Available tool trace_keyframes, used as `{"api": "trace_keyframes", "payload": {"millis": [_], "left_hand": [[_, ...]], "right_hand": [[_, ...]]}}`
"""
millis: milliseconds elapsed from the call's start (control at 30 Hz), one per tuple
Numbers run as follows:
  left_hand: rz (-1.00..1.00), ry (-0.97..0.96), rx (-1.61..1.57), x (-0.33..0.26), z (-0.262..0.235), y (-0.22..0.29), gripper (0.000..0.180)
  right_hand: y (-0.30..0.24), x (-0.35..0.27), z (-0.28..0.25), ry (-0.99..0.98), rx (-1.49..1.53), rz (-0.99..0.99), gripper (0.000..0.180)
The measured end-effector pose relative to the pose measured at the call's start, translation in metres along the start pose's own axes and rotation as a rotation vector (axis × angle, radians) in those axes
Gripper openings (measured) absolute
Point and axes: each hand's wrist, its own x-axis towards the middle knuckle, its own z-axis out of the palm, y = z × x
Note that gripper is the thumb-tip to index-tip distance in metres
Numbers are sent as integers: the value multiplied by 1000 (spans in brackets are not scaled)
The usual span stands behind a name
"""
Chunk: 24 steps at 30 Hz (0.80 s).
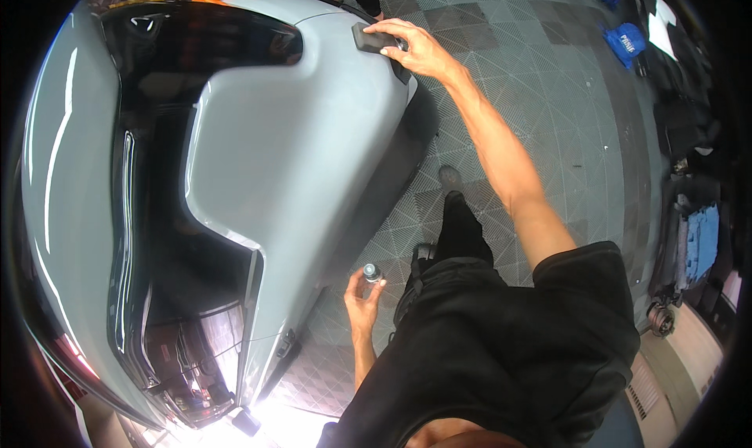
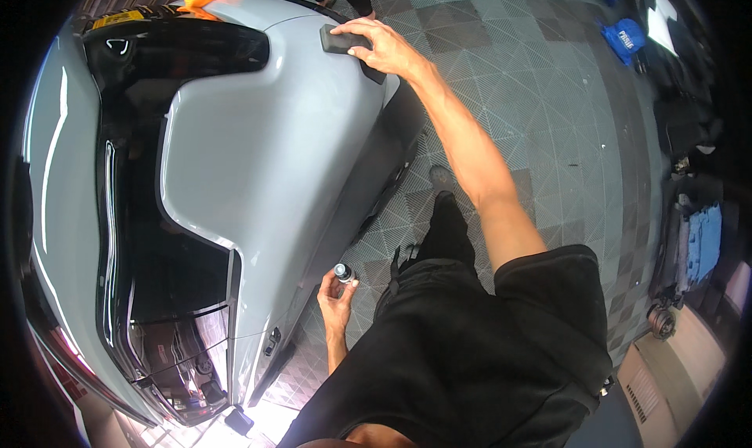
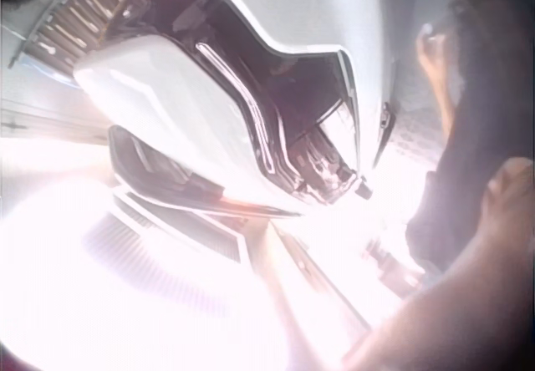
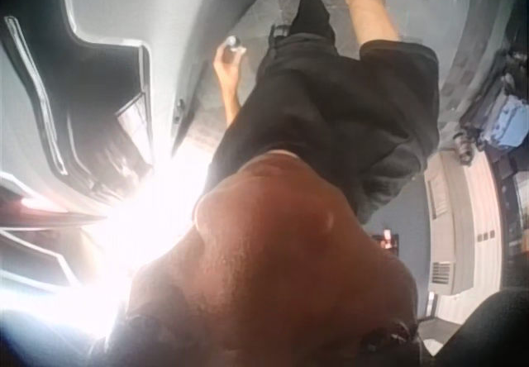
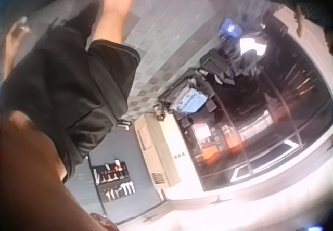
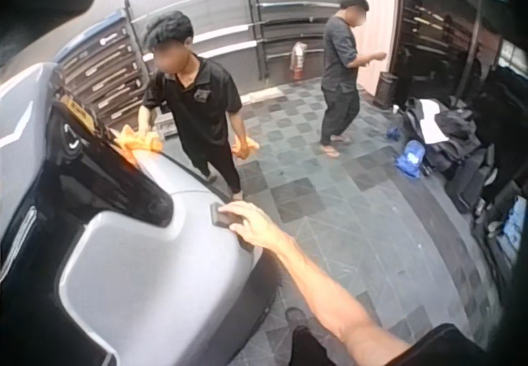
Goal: The person applies a liquid coating to the side of a gray car using a small applicator pad. They repeatedly dispense the liquid from a small bottle onto the pad and rub it onto the car's surface, covering the door, fender, and wheel arch areas.
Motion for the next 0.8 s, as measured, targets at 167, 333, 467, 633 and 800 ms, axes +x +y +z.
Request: {"api": "trace_keyframes", "payload": {"millis": [167, 333, 467, 633, 800], "left_hand": [[-4, -9, -37, -7, -23, -26, 43], [15, 0, -26, -24, -36, -37, 43], [19, 9, -48, -34, -43, -53, 44], [55, 11, -34, -23, -45, -52, 44], [80, -32, -29, 1, -31, -28, 47]], "right_hand": [[-20, -31, 15, 111, -76, 70, 46], [-48, -66, 39, 246, -154, 89, 45], [-86, -104, 79, 387, -224, 62, 46], [-144, -152, 153, 395, -205, 52, 48], [-143, -141, 153, 243, -191, -163, 45]]}}
